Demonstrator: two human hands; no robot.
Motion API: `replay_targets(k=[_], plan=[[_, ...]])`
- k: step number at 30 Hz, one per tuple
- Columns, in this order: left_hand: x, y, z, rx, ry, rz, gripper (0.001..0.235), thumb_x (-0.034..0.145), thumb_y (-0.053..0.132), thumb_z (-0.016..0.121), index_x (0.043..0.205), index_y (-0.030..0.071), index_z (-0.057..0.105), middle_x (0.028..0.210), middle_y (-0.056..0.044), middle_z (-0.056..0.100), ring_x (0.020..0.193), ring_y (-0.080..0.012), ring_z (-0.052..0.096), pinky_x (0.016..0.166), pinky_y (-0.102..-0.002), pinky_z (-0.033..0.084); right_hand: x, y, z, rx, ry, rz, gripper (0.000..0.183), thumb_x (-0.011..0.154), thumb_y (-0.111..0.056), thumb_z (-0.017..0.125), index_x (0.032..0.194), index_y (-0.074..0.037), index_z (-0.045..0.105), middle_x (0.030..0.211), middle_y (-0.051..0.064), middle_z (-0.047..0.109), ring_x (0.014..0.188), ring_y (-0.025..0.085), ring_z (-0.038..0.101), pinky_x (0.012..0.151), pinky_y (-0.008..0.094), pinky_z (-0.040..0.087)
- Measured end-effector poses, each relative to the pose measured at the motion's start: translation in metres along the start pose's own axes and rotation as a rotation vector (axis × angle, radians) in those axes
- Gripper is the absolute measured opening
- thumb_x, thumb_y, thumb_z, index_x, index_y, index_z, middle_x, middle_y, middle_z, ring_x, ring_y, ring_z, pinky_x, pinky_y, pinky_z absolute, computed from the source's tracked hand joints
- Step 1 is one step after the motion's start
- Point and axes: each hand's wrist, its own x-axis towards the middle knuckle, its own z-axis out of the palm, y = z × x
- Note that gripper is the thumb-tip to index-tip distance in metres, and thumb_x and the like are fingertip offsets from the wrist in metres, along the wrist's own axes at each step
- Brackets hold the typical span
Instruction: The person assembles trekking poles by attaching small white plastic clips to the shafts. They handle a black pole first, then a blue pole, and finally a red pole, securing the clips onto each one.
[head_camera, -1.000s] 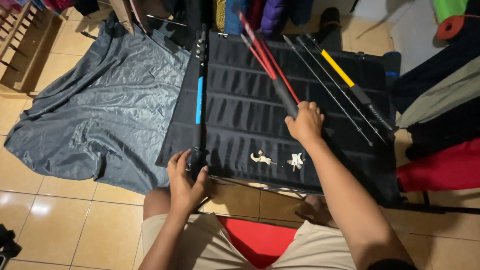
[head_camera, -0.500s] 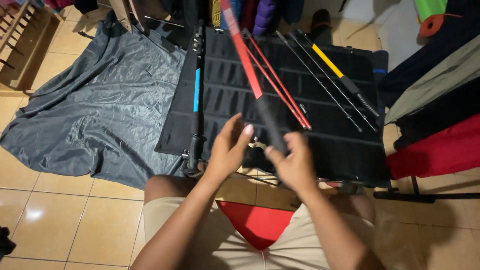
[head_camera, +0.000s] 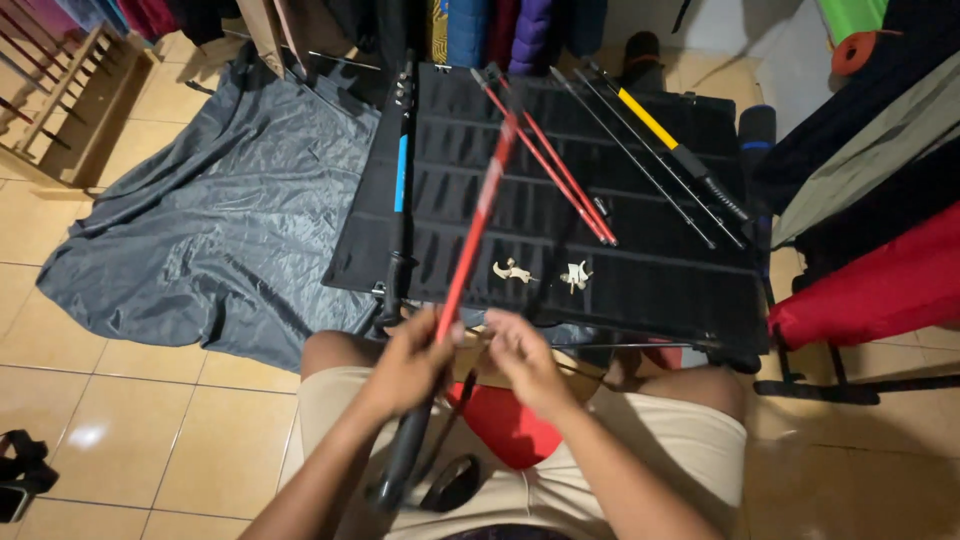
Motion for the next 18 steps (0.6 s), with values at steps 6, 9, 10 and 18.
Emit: replay_targets(k=[6,9,10,18], plan=[[-0.082,-0.030,0.012,0.032,-0.376,-0.350,0.004,0.109,0.010,0.052,0.107,0.007,0.049,0.073,-0.005,0.052,0.048,-0.0160,0.064,0.043,-0.027,0.051,0.006,-0.010,0.002,0.354,0.188,0.250,0.030,0.098,-0.028,0.062,0.120,-0.008,0.063,0.096,0.014,0.076,0.081,0.020,0.068,0.052,0.030,0.048],[-0.069,-0.005,-0.009,0.434,-0.451,-0.277,0.033,0.100,0.040,0.061,0.097,0.009,0.073,0.082,0.007,0.064,0.078,-0.0066,0.053,0.071,-0.025,0.049,-0.005,-0.007,0.013,0.456,0.060,0.326,0.016,0.105,-0.022,0.055,0.100,-0.008,0.054,0.081,0.015,0.068,0.065,0.025,0.067,0.048,0.034,0.056],[-0.055,-0.008,-0.014,0.434,-0.451,-0.278,0.033,0.100,0.040,0.061,0.097,0.009,0.073,0.082,0.007,0.064,0.078,-0.0066,0.053,0.071,-0.025,0.049,-0.010,0.001,0.023,0.456,0.060,0.327,0.016,0.105,-0.022,0.055,0.100,-0.008,0.054,0.081,0.015,0.068,0.065,0.025,0.067,0.048,0.034,0.056],[0.061,-0.029,0.022,0.134,-0.020,-0.245,0.036,0.105,0.036,0.057,0.112,0.006,0.074,0.076,-0.014,0.072,0.066,-0.0220,0.068,0.058,-0.035,0.057,-0.039,0.042,0.072,0.510,-0.202,0.410,0.016,0.102,-0.017,0.068,0.101,-0.001,0.062,0.077,0.025,0.073,0.060,0.030,0.074,0.048,0.037,0.062]])
